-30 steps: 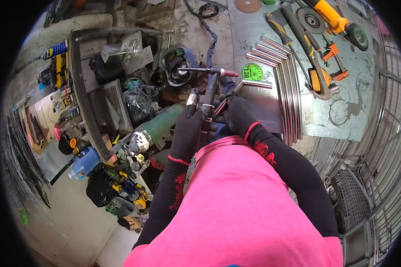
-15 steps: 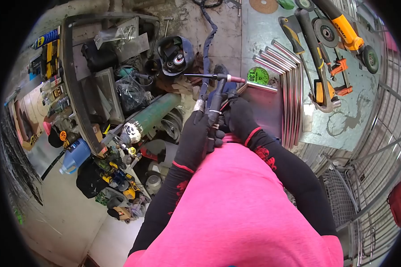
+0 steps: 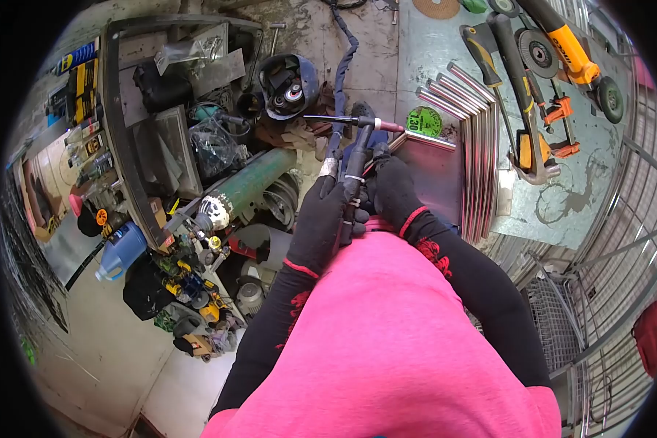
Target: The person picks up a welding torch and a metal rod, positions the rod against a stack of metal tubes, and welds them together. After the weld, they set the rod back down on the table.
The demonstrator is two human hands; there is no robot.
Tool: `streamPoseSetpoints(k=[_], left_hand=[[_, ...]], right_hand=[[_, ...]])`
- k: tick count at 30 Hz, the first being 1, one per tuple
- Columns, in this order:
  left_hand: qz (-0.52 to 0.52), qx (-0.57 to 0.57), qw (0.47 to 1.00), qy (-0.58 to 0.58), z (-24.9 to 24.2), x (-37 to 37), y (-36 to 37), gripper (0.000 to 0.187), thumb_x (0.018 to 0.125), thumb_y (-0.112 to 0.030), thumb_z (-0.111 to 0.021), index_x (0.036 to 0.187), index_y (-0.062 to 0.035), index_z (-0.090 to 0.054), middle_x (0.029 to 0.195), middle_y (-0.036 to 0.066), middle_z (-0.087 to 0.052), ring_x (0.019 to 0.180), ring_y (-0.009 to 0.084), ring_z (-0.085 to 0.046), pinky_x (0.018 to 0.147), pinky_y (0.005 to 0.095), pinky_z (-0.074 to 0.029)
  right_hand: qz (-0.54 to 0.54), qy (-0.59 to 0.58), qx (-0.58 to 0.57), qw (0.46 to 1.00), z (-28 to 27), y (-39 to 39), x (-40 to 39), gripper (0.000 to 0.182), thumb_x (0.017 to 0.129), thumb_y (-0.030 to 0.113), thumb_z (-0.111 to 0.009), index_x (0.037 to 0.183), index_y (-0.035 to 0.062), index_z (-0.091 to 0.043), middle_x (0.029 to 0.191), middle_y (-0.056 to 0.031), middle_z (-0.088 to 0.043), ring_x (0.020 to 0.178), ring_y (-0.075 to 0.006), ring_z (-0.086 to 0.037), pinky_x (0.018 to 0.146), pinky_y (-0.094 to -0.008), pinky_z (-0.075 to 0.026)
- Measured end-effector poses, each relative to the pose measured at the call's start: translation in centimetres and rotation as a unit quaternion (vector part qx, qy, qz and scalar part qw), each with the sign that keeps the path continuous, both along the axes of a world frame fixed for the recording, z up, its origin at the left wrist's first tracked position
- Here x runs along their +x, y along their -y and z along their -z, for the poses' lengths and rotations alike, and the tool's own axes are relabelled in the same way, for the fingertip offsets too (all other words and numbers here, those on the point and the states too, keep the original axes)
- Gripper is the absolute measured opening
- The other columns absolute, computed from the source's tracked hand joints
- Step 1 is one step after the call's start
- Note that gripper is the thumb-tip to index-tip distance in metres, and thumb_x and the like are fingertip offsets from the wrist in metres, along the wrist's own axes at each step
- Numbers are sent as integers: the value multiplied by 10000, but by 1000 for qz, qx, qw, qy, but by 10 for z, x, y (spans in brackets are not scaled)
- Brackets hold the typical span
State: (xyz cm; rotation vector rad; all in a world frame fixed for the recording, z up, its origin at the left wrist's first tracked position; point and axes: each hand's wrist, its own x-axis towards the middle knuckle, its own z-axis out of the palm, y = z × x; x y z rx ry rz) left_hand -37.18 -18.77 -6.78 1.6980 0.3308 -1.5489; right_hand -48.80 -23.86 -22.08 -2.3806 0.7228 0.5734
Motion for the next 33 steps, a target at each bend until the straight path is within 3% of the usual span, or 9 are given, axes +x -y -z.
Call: streamPoseSetpoints(k=[10,11,12,13,14,15,18,21,33], left_hand=[[6,7,1000,14,1,0,0,317,1065,-200,-584,1330,-33,-537,940,82,-686,639,129,-658,488,280,-571],[2,8,1000,12,2,0,-1,319,1063,-200,-586,1334,-37,-539,938,82,-687,637,131,-660,492,281,-574],[2,8,1000,11,2,0,0,319,1063,-200,-586,1334,-37,-539,938,82,-687,637,131,-660,492,281,-574],[6,10,1000,16,1,0,0,263,1079,-217,-559,1270,-37,-561,944,76,-692,640,134,-670,506,291,-594],[11,13,1000,22,0,1,1,232,1095,-234,-532,1207,-37,-584,950,70,-697,643,137,-680,521,301,-614],[11,13,1000,22,0,1,2,232,1095,-234,-532,1207,-37,-584,950,70,-697,643,137,-680,521,301,-614],[6,23,1000,19,-3,0,6,367,1044,-214,-618,1365,-52,-539,946,63,-690,647,134,-669,501,280,-581],[16,33,999,24,-6,1,9,389,1039,-217,-631,1380,-53,-536,955,53,-687,656,131,-671,507,277,-583],[38,17,998,37,0,1,5,373,1054,-211,-603,1385,-53,-535,972,63,-691,666,132,-673,512,276,-581]], right_hand=[[48,24,5,999,24,-16,-3,223,1088,239,-517,1196,89,-642,1043,-121,-697,943,-255,-680,765,-347,-540],[308,110,246,912,34,-25,-2,221,1089,234,-512,1197,89,-638,1024,-119,-699,933,-260,-680,765,-358,-541],[526,181,452,697,36,-26,0,218,1090,229,-508,1199,89,-634,1006,-117,-700,922,-265,-681,765,-368,-542],[526,181,452,697,38,-26,-2,218,1090,229,-508,1199,89,-634,1006,-117,-700,922,-265,-681,765,-368,-542],[319,134,226,911,40,-25,-4,232,1079,262,-531,1185,87,-641,998,-126,-705,913,-274,-682,762,-372,-542],[67,69,-32,995,42,-23,-7,252,1068,295,-555,1172,85,-647,990,-136,-711,904,-284,-684,758,-376,-542],[287,386,186,857,111,-58,-24,229,1018,258,-609,1150,77,-652,993,-171,-716,922,-326,-688,777,-388,-545],[109,168,-45,979,42,-22,-11,224,960,169,-640,1146,44,-645,983,-185,-712,920,-354,-690,782,-416,-553],[151,71,73,983,14,-7,-5,418,881,245,-670,1220,1,-679,1097,-189,-708,1048,-360,-669,901,-431,-536]])
